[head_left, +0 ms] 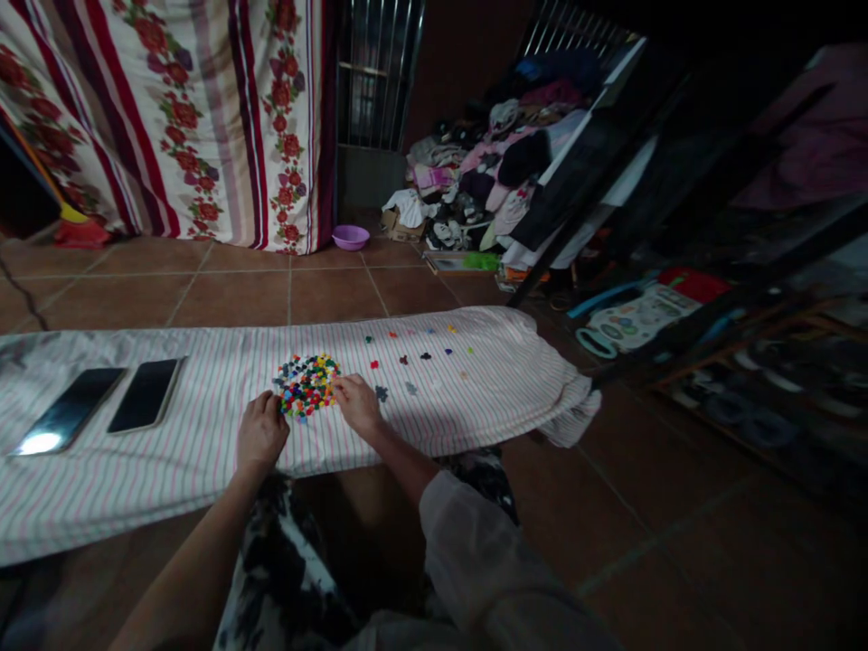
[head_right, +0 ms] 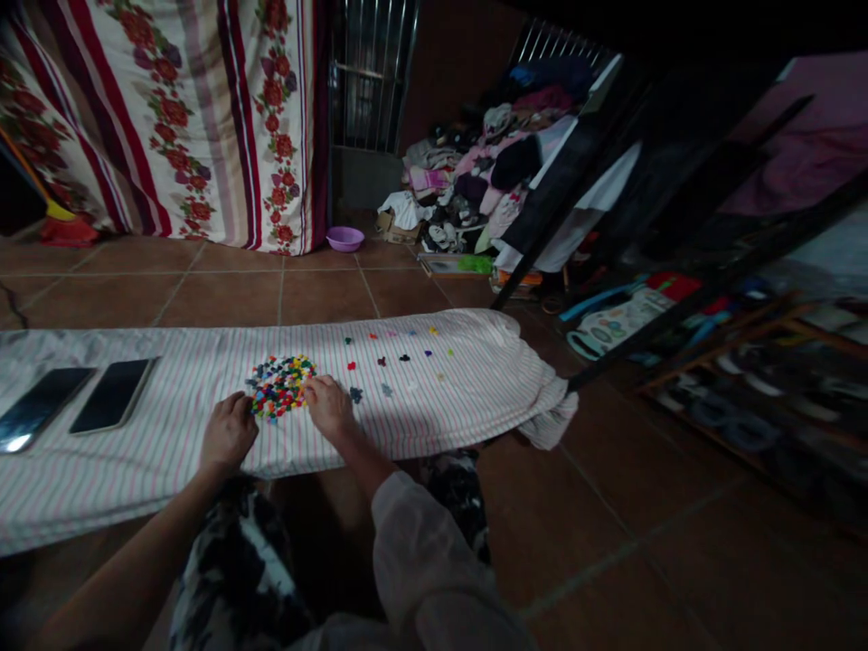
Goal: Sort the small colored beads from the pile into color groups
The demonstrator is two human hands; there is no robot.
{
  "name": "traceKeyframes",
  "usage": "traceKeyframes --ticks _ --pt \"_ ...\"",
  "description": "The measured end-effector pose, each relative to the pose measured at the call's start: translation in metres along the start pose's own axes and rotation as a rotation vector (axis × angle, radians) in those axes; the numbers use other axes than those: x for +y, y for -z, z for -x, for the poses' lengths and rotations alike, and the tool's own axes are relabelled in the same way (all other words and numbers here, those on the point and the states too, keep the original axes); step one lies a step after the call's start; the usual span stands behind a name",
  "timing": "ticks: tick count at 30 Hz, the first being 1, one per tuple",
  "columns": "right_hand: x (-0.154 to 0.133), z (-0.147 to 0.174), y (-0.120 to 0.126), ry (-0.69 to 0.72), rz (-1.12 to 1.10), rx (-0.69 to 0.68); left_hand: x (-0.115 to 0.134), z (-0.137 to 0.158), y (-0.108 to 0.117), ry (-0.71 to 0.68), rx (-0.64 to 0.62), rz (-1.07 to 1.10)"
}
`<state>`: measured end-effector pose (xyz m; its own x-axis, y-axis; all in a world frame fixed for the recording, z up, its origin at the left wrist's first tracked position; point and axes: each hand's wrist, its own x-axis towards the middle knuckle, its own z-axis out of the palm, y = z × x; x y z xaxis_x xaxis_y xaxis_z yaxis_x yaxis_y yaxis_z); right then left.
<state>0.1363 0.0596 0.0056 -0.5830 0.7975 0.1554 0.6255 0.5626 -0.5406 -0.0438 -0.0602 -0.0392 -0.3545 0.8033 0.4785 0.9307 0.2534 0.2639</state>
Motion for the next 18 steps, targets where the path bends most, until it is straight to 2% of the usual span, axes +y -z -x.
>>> traceKeyframes --ticks 11,18 --pt "0.080 0.030 0.044 -0.181 -0.041 0.330 -0.002 0.001 0.000 -0.007 0.012 0.022" --pt "0.118 0.046 0.053 -0.294 0.042 0.353 -0.001 0.000 0.001 0.002 0.007 0.024"
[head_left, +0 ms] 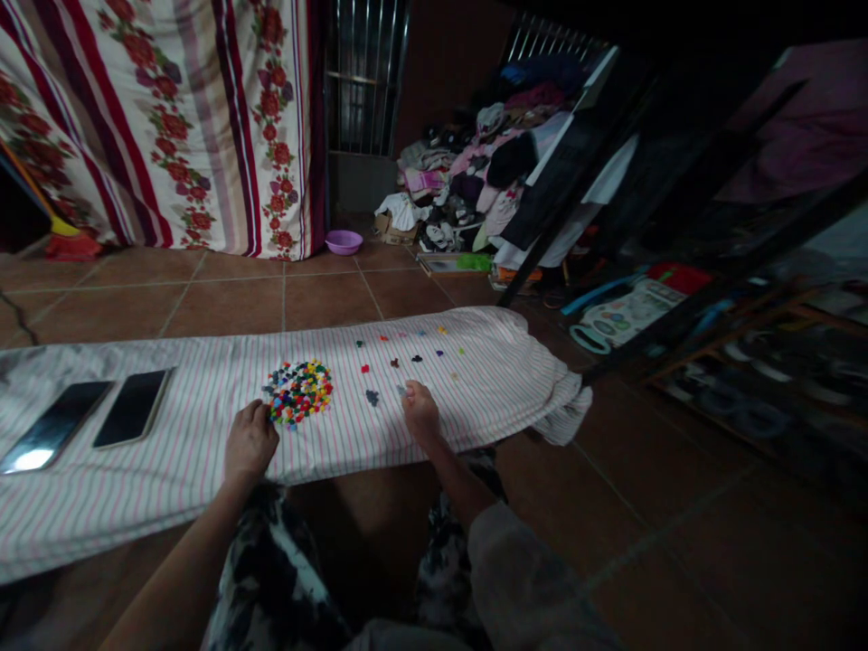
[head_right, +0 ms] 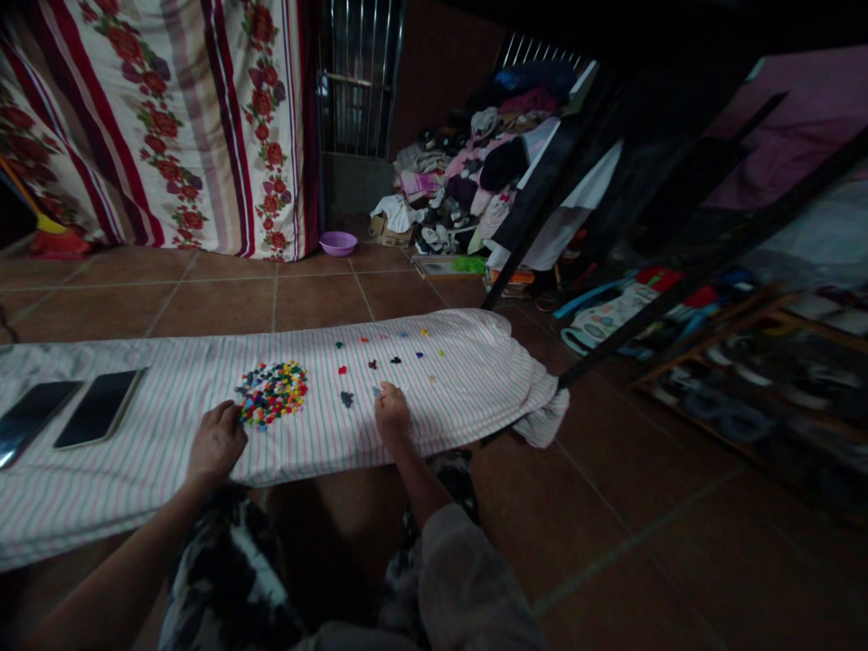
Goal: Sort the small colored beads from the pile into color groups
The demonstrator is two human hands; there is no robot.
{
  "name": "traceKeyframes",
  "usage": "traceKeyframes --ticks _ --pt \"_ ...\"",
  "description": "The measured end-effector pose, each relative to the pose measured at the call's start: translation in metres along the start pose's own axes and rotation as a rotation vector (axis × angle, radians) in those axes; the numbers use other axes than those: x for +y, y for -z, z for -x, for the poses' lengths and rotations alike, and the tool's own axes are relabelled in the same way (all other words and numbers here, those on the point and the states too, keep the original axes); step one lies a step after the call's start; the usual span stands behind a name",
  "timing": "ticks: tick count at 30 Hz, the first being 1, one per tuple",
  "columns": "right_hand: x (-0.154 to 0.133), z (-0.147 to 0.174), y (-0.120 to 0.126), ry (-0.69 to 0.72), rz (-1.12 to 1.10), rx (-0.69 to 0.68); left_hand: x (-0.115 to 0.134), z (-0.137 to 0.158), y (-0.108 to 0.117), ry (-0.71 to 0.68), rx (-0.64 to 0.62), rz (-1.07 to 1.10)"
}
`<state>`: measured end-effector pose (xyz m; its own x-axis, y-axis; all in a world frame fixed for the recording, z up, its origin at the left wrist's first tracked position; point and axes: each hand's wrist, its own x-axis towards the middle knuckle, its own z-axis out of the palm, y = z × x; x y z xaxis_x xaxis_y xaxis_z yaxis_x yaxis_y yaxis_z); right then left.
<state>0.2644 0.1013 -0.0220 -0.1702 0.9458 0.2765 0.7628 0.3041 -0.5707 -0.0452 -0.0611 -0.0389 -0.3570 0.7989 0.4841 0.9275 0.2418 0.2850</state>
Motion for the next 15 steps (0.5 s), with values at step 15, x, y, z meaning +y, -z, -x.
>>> traceKeyframes --ticks 15 --pt "0.013 -0.017 -0.011 0.059 0.110 -0.149 -0.002 0.001 -0.003 -0.031 0.020 -0.039"
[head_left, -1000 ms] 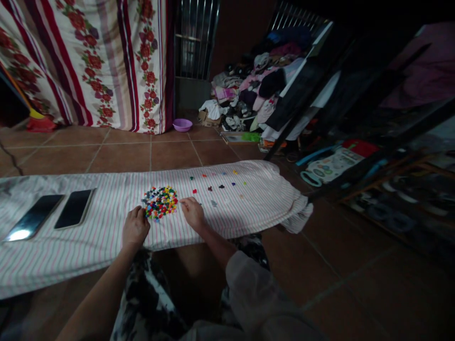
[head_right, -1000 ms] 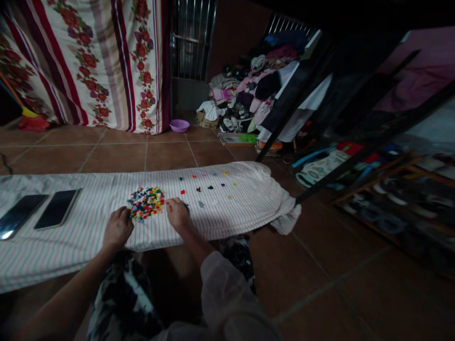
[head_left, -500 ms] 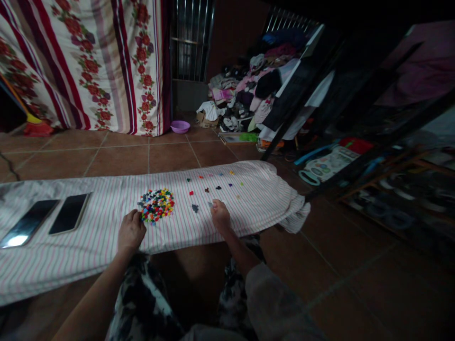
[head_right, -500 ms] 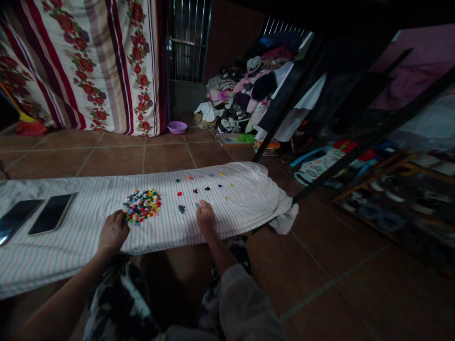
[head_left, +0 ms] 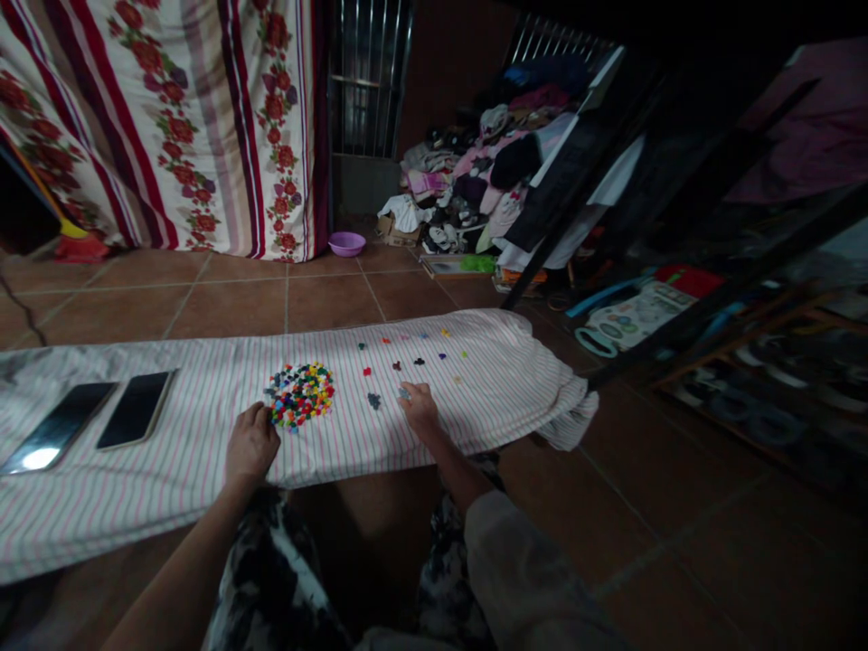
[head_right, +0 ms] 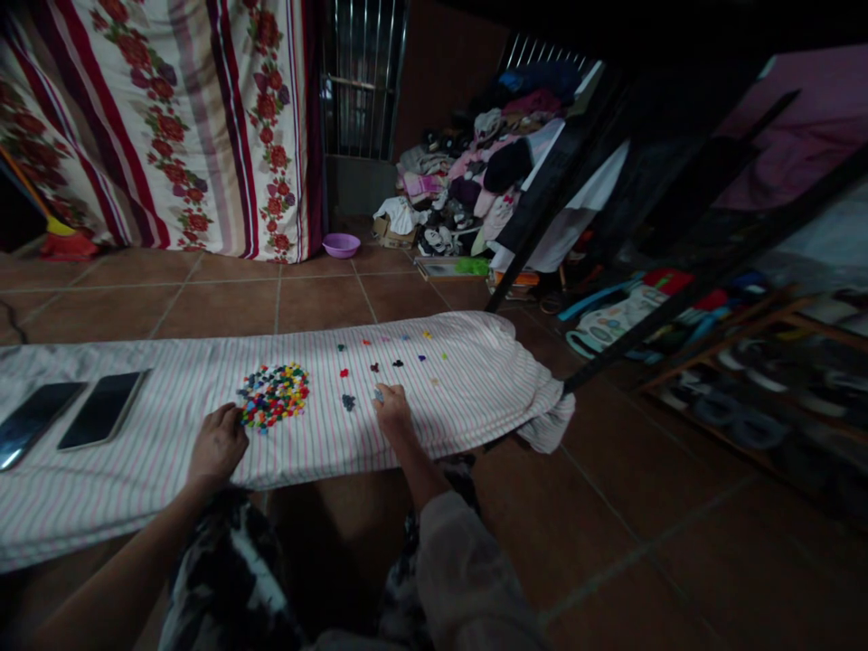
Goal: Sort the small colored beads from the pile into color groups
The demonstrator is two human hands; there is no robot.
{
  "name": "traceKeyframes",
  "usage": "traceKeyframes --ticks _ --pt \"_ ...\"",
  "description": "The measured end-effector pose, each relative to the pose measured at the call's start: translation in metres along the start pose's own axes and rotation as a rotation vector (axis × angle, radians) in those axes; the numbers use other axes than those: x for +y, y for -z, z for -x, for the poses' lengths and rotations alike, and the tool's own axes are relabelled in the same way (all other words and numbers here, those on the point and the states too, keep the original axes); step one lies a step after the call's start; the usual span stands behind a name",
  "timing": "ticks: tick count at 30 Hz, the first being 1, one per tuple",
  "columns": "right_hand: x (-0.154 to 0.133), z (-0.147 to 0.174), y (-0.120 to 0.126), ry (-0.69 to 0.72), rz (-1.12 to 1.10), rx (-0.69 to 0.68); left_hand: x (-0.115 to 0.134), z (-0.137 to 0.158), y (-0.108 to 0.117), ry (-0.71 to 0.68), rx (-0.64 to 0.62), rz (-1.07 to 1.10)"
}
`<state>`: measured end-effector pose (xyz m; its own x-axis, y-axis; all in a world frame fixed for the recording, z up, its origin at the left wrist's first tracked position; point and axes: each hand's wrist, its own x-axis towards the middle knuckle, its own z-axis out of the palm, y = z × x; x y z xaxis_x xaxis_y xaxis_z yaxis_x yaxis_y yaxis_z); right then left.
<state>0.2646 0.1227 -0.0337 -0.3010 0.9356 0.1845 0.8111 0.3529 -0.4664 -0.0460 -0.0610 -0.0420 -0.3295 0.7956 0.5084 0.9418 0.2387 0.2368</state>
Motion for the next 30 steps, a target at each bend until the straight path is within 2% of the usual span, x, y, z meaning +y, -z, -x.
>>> traceKeyframes --ticks 7,22,27,30 --pt "-0.001 -0.001 0.000 0.006 0.018 -0.015 0.002 0.000 0.001 0.029 -0.014 0.015" --pt "0.017 -0.002 -0.012 0.147 -0.155 0.239 0.004 -0.001 -0.001 0.082 -0.045 -0.011" --pt "0.007 0.006 -0.006 0.106 -0.172 0.319 0.004 -0.001 -0.003 0.094 -0.043 -0.010" --pt "-0.007 0.008 -0.004 0.136 -0.198 0.328 0.004 -0.001 -0.003 0.100 -0.040 -0.009"
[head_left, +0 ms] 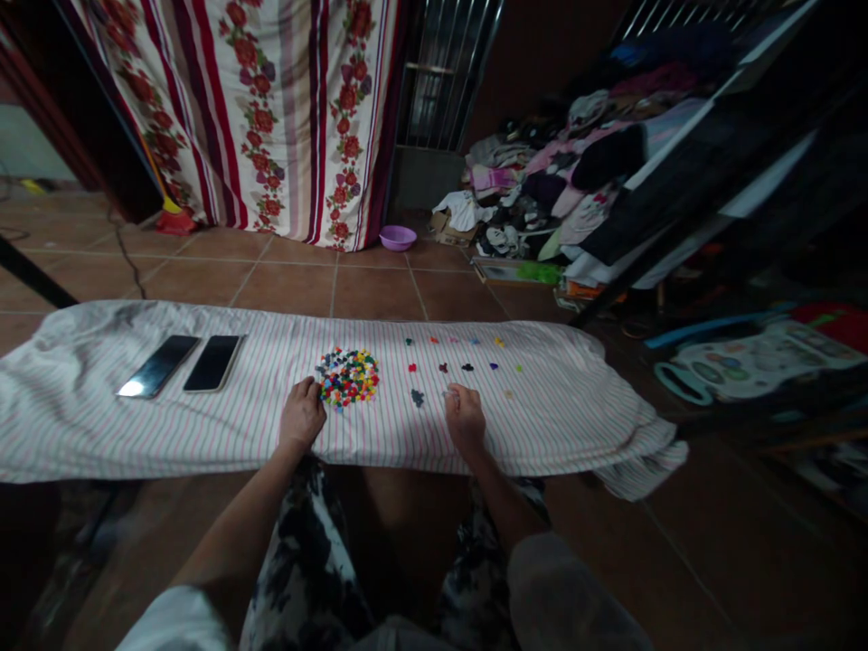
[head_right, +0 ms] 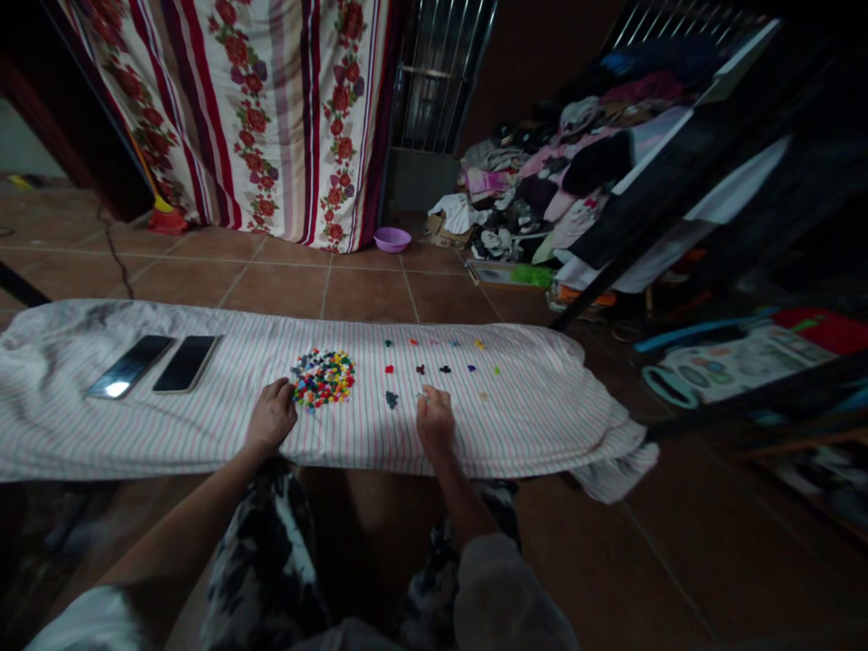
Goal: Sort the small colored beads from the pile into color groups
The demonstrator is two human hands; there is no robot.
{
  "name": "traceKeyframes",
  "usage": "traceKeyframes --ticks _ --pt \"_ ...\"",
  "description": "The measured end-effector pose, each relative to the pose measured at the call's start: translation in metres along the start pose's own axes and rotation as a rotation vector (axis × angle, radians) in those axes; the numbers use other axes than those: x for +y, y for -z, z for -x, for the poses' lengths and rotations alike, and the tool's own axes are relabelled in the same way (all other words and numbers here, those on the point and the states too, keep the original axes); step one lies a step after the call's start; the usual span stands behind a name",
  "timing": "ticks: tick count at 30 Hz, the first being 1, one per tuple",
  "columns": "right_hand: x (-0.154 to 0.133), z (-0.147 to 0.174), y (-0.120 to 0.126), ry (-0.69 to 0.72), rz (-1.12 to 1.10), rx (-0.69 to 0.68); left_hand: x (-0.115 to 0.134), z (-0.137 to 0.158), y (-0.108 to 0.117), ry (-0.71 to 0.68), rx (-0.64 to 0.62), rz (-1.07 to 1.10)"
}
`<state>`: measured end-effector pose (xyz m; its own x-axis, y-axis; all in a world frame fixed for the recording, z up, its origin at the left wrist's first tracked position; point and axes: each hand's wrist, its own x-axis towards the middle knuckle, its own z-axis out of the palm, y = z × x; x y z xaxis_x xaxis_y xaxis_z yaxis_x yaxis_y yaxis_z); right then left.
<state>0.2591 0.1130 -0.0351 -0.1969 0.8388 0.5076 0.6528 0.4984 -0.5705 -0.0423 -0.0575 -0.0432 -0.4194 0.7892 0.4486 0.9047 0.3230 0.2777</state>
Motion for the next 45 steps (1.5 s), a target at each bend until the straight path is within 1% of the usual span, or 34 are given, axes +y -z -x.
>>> traceKeyframes --ticks 4,11,17,24,27,32,37,42,45 --pt "-0.024 -0.004 -0.011 0.070 -0.063 -0.047 0.000 0.000 0.001 -0.003 -0.001 -0.001" --pt "-0.061 -0.002 -0.044 0.194 -0.152 -0.202 0.002 0.000 0.002 0.003 0.006 0.012" --pt "-0.080 -0.002 -0.068 0.274 -0.088 -0.310 0.002 -0.001 0.002 -0.011 0.002 0.045" --pt "-0.113 -0.012 -0.079 0.387 -0.035 -0.476 0.003 -0.002 0.001 -0.007 0.001 0.054" --pt "-0.127 -0.013 -0.084 0.404 0.020 -0.524 0.003 -0.001 0.000 0.007 0.002 0.048" --pt "-0.142 -0.017 -0.092 0.388 0.118 -0.600 0.003 -0.001 -0.001 0.022 -0.003 0.046" --pt "-0.155 -0.027 -0.100 0.356 0.148 -0.625 0.005 -0.002 0.002 0.020 -0.023 0.048" --pt "-0.172 -0.033 -0.117 0.385 0.126 -0.634 0.008 -0.003 0.005 0.002 -0.046 0.043" --pt "-0.182 -0.037 -0.129 0.420 0.148 -0.671 0.008 -0.003 0.006 -0.006 -0.063 0.035"
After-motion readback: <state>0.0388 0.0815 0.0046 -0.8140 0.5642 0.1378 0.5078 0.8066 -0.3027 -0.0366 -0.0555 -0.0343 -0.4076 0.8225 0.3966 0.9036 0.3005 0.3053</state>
